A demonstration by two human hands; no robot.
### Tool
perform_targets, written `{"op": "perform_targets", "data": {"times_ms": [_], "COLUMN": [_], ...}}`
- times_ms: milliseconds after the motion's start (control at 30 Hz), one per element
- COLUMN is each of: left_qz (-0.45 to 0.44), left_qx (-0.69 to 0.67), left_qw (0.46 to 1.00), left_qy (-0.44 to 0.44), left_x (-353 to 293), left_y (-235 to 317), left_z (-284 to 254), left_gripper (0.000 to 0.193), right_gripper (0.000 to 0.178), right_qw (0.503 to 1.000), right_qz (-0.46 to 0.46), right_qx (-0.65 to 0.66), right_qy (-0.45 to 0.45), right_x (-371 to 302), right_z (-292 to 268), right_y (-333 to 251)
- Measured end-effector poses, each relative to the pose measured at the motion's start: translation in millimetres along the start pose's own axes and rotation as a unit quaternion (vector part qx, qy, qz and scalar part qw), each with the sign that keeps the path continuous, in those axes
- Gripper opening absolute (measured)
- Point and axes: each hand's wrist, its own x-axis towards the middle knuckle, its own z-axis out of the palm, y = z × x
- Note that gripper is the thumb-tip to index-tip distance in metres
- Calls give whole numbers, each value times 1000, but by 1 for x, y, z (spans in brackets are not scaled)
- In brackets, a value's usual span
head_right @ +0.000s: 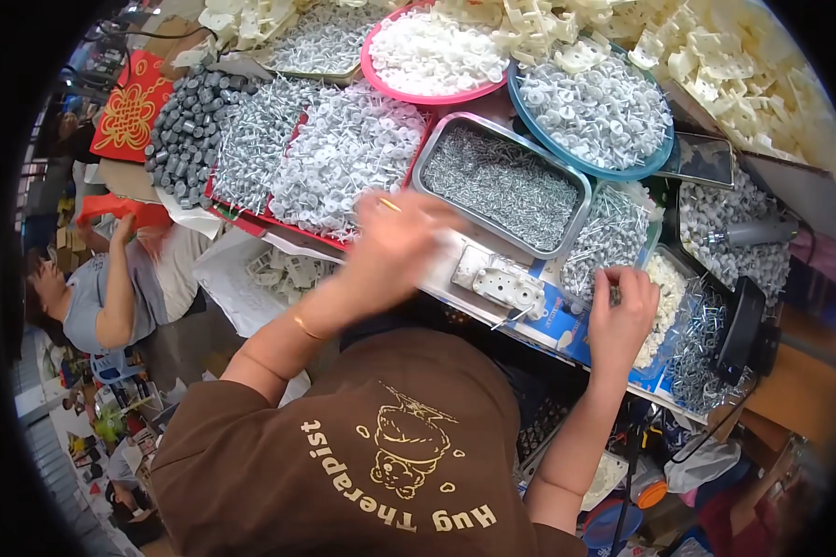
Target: Assembling small plastic components onto cards and using a handheld tool to finish the packaging.
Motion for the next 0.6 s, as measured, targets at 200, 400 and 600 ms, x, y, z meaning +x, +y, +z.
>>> {"op": "perform_targets", "data": {"times_ms": [200, 400, 600], "left_qz": [-99, -93, -147], "left_qx": [203, 172, 100], "left_qw": [974, 979, 973], "left_qy": [28, 52, 145], "left_x": [-4, -9, 1], "left_y": [-98, -114, -100], "left_z": [-54, -41, -35], "left_gripper": [11, 15, 10], "right_gripper": [3, 15, 13], "right_qw": [975, 936, 970], "right_qz": [89, 89, -40], "right_qx": [197, 341, 234], "right_qy": [53, 18, -57], "right_x": [-5, -11, -23], "right_z": [-1, -24, -6], "right_y": [-12, -52, -66]}}
